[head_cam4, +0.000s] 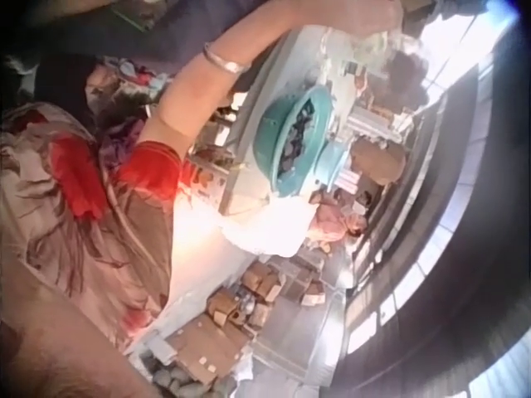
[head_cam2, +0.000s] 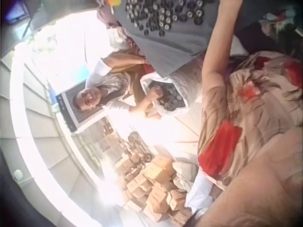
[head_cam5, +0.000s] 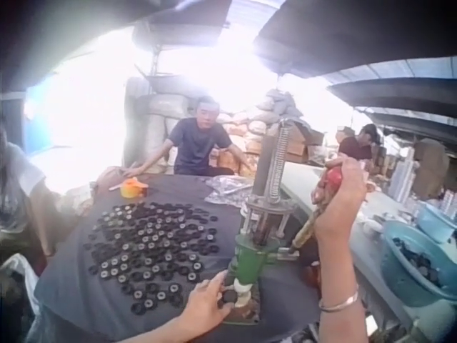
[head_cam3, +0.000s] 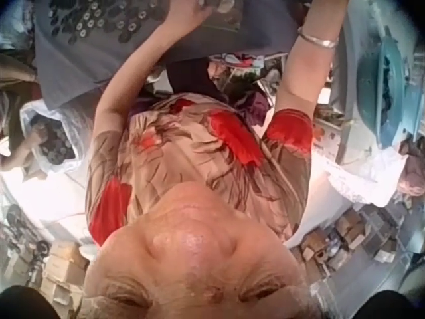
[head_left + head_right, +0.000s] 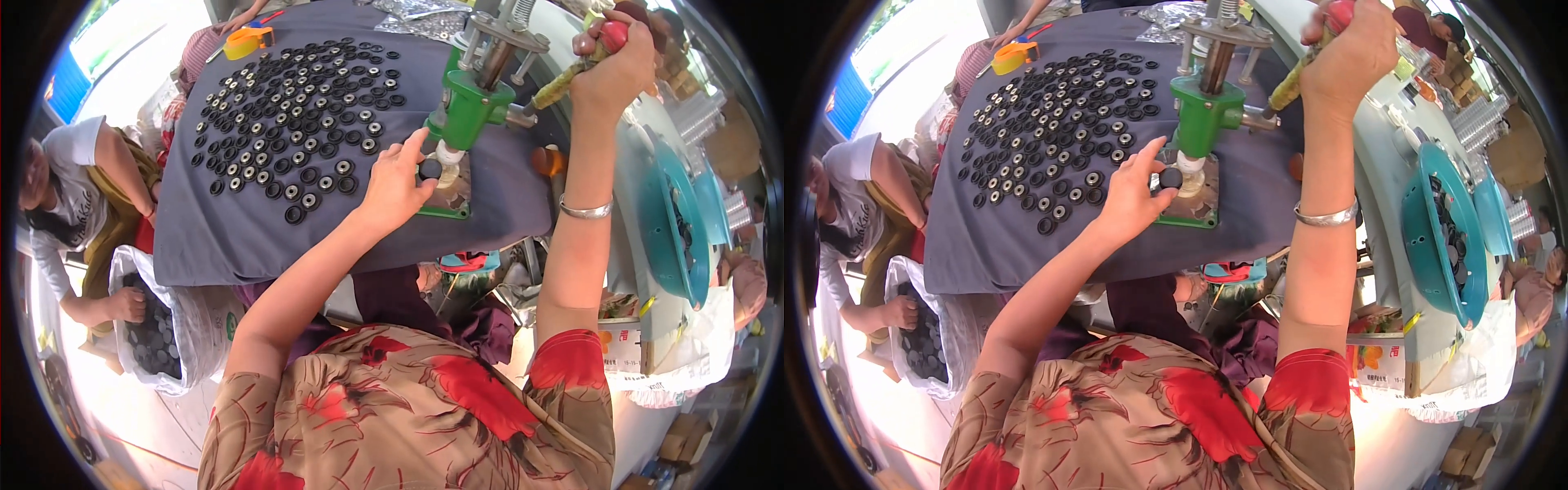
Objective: The person presses small rubber parts by hand using a manual press on a workbench.
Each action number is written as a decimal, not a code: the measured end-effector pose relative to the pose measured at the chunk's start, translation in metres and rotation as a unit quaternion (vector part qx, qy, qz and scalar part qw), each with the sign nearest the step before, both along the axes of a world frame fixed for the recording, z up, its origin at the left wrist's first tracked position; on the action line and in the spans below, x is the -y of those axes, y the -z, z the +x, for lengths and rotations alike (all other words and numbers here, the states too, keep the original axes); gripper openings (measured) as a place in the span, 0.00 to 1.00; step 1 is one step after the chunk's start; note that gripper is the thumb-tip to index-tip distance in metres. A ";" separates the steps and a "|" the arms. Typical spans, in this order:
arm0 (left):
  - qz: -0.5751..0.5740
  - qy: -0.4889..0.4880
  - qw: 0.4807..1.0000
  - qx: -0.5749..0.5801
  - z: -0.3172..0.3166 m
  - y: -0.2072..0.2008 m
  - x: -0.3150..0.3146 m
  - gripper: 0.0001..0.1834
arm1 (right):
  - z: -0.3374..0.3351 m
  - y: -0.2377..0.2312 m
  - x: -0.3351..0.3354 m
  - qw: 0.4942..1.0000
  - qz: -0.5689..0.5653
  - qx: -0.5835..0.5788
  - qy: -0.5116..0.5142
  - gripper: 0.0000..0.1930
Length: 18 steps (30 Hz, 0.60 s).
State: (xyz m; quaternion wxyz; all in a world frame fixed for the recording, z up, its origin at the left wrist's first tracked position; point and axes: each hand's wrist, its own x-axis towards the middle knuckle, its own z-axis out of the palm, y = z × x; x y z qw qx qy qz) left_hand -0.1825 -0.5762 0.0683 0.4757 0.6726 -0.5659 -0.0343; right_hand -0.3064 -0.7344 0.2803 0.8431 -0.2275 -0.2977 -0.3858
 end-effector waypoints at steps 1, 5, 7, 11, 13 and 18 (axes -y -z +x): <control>-0.001 -0.001 1.000 0.010 -0.001 0.003 0.006 0.43 | 0.005 0.000 -0.005 0.934 -0.061 -0.104 0.337 0.16; -0.001 -0.004 1.000 0.013 -0.006 0.006 0.020 0.44 | 0.010 -0.003 -0.013 0.747 -0.071 -0.199 0.631 0.16; -0.004 -0.005 1.000 0.004 -0.007 0.009 0.023 0.45 | 0.009 -0.003 -0.015 0.742 -0.078 -0.203 0.634 0.17; -0.010 -0.010 1.000 -0.020 -0.005 0.017 0.028 0.45 | 0.008 0.001 -0.019 0.737 -0.097 -0.199 0.638 0.17; -0.009 -0.007 0.999 -0.031 -0.004 0.017 0.030 0.45 | -0.005 0.008 -0.013 0.717 -0.145 -0.187 0.656 0.15; 0.005 -0.006 0.998 -0.062 -0.002 0.020 0.033 0.46 | -0.034 0.040 -0.032 0.635 -0.270 -0.147 0.709 0.13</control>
